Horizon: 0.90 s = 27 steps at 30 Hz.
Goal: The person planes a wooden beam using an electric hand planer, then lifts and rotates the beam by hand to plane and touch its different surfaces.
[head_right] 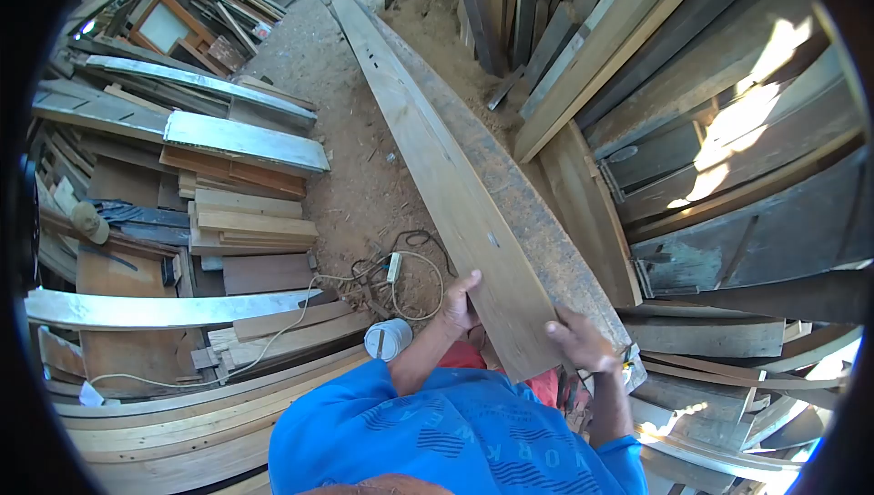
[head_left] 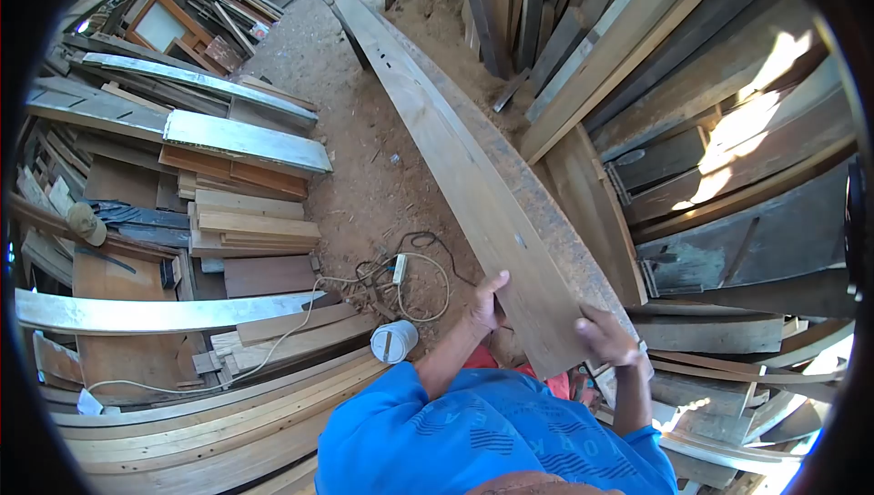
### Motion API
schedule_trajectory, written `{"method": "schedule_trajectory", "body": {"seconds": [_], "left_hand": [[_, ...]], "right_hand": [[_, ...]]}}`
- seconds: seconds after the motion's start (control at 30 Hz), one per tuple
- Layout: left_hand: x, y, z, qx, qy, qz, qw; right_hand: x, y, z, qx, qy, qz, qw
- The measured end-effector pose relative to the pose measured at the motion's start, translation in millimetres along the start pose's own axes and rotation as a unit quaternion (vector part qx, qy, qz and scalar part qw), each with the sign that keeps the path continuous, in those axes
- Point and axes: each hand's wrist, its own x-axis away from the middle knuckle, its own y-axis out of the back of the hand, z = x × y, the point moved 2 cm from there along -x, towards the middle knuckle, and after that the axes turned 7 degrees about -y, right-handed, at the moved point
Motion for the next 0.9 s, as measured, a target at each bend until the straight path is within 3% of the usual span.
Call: {"method": "schedule_trajectory", "body": {"seconds": [0.03, 0.1, 0.17, 0.23, 0.3, 0.47, 0.6, 0.9], "left_hand": [[3.7, -16.9, -12.6, 0.026, -0.03, 0.058, 0.998], [9.9, -48.8, -45.3, 0.072, -0.087, 0.17, 0.979], [16.8, -84.0, -81.9, 0.093, -0.172, 0.265, 0.944], [30.2, -114.4, -114.8, -0.02, -0.33, 0.269, 0.905], [47.6, -137.0, -146.2, -0.074, -0.413, 0.245, 0.874], [62.1, -158.9, -184.0, -0.001, -0.391, 0.239, 0.889], [69.0, -161.7, -198.0, 0.018, -0.387, 0.222, 0.895], [69.9, -164.7, -209.4, 0.037, -0.378, 0.209, 0.901]], "right_hand": [[19.0, 14.6, 35.7, -0.07, 0.092, 0.033, 0.993], [48.1, 25.5, 76.5, -0.218, 0.172, 0.091, 0.956], [71.1, 24.8, 116.3, -0.243, 0.273, 0.075, 0.928], [78.7, 6.1, 135.9, -0.274, 0.326, 0.035, 0.904], [96.9, -24.8, 190.4, -0.313, 0.341, 0.027, 0.886], [92.3, -52.6, 247.2, -0.265, 0.438, 0.063, 0.857], [84.8, -65.0, 260.5, -0.197, 0.523, 0.019, 0.829], [89.8, -62.9, 275.4, -0.196, 0.508, 0.016, 0.839]]}}
